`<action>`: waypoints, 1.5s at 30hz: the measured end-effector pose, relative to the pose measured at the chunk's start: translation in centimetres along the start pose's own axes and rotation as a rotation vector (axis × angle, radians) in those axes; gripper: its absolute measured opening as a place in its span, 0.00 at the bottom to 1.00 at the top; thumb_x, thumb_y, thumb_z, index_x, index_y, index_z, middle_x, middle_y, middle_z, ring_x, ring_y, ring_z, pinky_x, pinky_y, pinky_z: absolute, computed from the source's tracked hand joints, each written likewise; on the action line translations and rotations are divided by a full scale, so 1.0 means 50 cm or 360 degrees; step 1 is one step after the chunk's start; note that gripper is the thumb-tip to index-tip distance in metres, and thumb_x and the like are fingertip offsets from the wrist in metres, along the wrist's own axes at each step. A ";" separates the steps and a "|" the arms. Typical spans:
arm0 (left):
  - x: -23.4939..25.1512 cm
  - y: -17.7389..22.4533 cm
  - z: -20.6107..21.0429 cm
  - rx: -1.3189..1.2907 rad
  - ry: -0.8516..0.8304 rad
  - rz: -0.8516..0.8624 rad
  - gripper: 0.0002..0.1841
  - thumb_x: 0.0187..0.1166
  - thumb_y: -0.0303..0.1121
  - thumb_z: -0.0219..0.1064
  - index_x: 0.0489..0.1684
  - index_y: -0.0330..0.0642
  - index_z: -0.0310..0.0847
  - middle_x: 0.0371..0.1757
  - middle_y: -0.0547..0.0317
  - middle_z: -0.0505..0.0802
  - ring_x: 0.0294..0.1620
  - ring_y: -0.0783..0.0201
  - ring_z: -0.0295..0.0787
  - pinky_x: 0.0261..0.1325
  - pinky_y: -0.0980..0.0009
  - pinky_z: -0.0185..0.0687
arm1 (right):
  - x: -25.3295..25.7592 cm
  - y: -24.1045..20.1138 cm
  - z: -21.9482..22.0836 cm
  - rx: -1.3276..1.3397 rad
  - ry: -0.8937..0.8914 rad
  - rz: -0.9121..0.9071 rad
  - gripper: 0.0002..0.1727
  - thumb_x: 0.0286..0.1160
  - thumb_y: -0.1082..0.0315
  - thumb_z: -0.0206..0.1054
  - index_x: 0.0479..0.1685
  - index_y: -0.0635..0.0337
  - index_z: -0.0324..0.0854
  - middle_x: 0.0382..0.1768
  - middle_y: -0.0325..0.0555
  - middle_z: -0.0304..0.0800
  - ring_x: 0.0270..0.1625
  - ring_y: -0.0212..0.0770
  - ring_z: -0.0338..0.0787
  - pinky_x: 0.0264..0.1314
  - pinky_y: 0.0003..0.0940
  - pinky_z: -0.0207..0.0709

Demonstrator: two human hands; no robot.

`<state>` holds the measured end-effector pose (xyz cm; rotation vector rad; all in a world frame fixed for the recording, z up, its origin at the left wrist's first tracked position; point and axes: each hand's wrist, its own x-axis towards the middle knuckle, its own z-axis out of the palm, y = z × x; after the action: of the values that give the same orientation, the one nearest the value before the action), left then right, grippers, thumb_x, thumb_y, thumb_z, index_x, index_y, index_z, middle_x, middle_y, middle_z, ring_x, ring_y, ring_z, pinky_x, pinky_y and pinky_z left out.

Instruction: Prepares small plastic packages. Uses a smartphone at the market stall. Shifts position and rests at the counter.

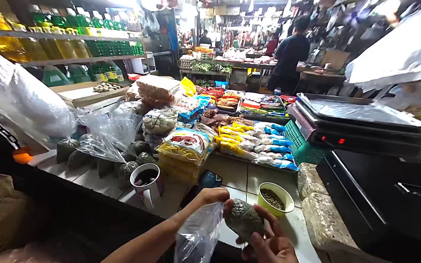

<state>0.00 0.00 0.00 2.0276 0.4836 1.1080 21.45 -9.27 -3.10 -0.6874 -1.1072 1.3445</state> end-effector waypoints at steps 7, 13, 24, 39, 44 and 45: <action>0.005 0.010 0.009 -0.0073 0.0159 -0.0462 0.13 0.88 0.33 0.58 0.31 0.38 0.80 0.24 0.71 0.81 0.24 0.86 0.76 0.31 0.88 0.74 | 0.000 0.059 -0.018 -0.0993 -0.0246 -0.1150 0.41 0.84 0.63 0.62 0.93 0.20 0.47 0.86 0.27 0.69 0.88 0.40 0.68 0.90 0.44 0.66; 0.010 -0.010 0.022 0.0600 -0.0275 0.0153 0.13 0.87 0.29 0.60 0.32 0.29 0.81 0.33 0.44 0.85 0.36 0.56 0.85 0.42 0.67 0.83 | 0.036 0.061 -0.100 -0.0574 0.0350 -0.0294 0.15 0.81 0.73 0.56 0.52 0.67 0.89 0.47 0.48 0.98 0.52 0.39 0.96 0.61 0.35 0.89; 0.048 -0.028 0.035 0.0798 -0.0469 -0.0023 0.13 0.89 0.31 0.59 0.38 0.29 0.82 0.38 0.43 0.86 0.40 0.50 0.87 0.46 0.58 0.84 | 0.115 0.046 -0.153 -0.0840 0.0589 0.0029 0.30 0.81 0.72 0.60 0.82 0.75 0.65 0.77 0.65 0.76 0.76 0.45 0.83 0.77 0.37 0.78; 0.063 -0.024 0.047 0.0986 -0.0395 -0.0074 0.09 0.82 0.26 0.61 0.36 0.29 0.83 0.36 0.42 0.88 0.36 0.46 0.90 0.39 0.51 0.85 | 0.062 0.057 -0.043 -0.1849 0.0369 -0.0809 0.35 0.56 0.53 0.74 0.68 0.61 0.86 0.52 0.55 0.86 0.54 0.53 0.86 0.54 0.54 0.78; 0.065 -0.037 0.065 0.1060 -0.0236 0.0096 0.11 0.85 0.28 0.60 0.34 0.31 0.84 0.33 0.45 0.87 0.34 0.51 0.89 0.39 0.59 0.87 | 0.043 0.061 -0.054 -0.1577 0.0330 -0.0625 0.36 0.62 0.50 0.74 0.70 0.65 0.85 0.42 0.44 0.93 0.42 0.36 0.88 0.49 0.40 0.81; 0.066 -0.039 0.069 0.1077 -0.0256 0.0209 0.10 0.84 0.27 0.61 0.32 0.32 0.83 0.32 0.46 0.87 0.34 0.52 0.89 0.38 0.60 0.87 | 0.046 0.067 -0.057 -0.1461 0.0342 -0.0614 0.36 0.55 0.53 0.78 0.68 0.63 0.86 0.43 0.43 0.92 0.43 0.31 0.87 0.49 0.29 0.82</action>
<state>4.77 1.81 -0.87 2.7429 0.7188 0.9160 22.39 -5.94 -6.65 -1.1635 -1.5747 0.3697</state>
